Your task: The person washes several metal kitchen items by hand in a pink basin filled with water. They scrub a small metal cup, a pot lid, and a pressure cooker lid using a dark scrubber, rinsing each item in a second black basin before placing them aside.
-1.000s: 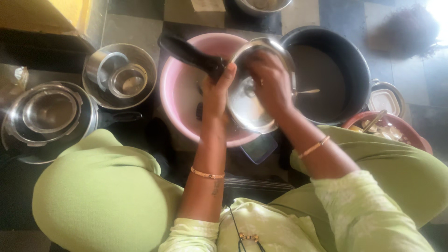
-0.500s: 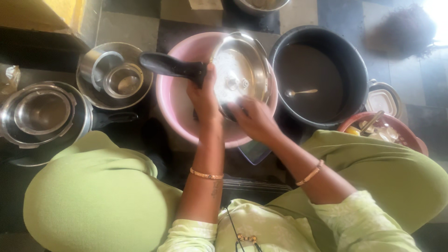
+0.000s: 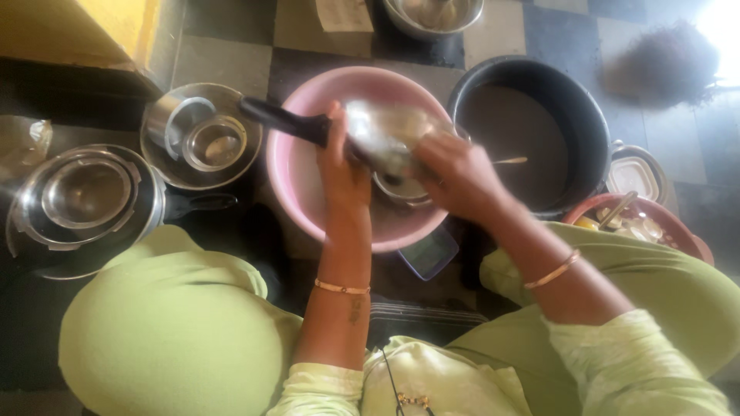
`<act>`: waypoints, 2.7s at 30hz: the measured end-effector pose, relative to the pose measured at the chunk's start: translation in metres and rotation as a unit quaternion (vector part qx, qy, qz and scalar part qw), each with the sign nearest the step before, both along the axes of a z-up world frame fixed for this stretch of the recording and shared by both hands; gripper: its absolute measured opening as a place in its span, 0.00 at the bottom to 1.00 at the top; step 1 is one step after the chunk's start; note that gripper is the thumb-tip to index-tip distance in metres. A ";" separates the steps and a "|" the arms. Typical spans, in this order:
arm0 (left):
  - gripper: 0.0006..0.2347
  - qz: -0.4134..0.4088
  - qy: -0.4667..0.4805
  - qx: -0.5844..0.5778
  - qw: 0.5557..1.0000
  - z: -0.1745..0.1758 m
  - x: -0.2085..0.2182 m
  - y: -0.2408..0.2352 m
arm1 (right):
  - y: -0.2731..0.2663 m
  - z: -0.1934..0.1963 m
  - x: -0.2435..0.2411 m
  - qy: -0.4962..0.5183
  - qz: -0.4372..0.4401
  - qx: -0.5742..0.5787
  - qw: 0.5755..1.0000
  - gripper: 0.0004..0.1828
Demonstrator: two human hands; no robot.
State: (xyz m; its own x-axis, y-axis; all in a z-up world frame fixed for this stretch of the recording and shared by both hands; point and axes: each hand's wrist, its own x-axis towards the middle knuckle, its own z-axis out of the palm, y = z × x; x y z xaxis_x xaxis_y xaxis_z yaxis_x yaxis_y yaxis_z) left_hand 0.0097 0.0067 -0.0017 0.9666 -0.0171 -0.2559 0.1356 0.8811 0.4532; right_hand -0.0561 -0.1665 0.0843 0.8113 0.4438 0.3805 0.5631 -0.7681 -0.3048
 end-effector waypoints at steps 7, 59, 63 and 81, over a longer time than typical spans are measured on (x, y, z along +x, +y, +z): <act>0.20 -0.031 -0.113 0.258 0.959 0.011 -0.003 0.025 | -0.022 0.036 0.055 0.162 -0.188 0.079 0.965 0.18; 0.38 -0.070 0.023 0.102 0.992 0.000 -0.010 -0.025 | 0.057 -0.067 0.019 -0.116 -0.158 0.031 0.980 0.18; 0.36 -0.016 -0.042 0.152 0.987 -0.015 -0.007 -0.040 | 0.056 -0.050 0.052 -0.050 -0.231 0.105 0.966 0.17; 0.34 -0.047 0.029 -0.002 0.998 0.016 -0.037 -0.003 | 0.076 -0.070 -0.023 -0.195 -0.112 0.040 0.974 0.11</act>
State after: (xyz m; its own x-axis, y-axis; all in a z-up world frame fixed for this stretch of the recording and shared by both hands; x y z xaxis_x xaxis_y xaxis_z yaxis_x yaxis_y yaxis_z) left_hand -0.0277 0.0040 0.0142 0.9441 -0.1089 -0.3112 0.2443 0.8650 0.4384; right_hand -0.0795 -0.0904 0.0140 0.6719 0.2292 0.7043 0.4690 -0.8676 -0.1650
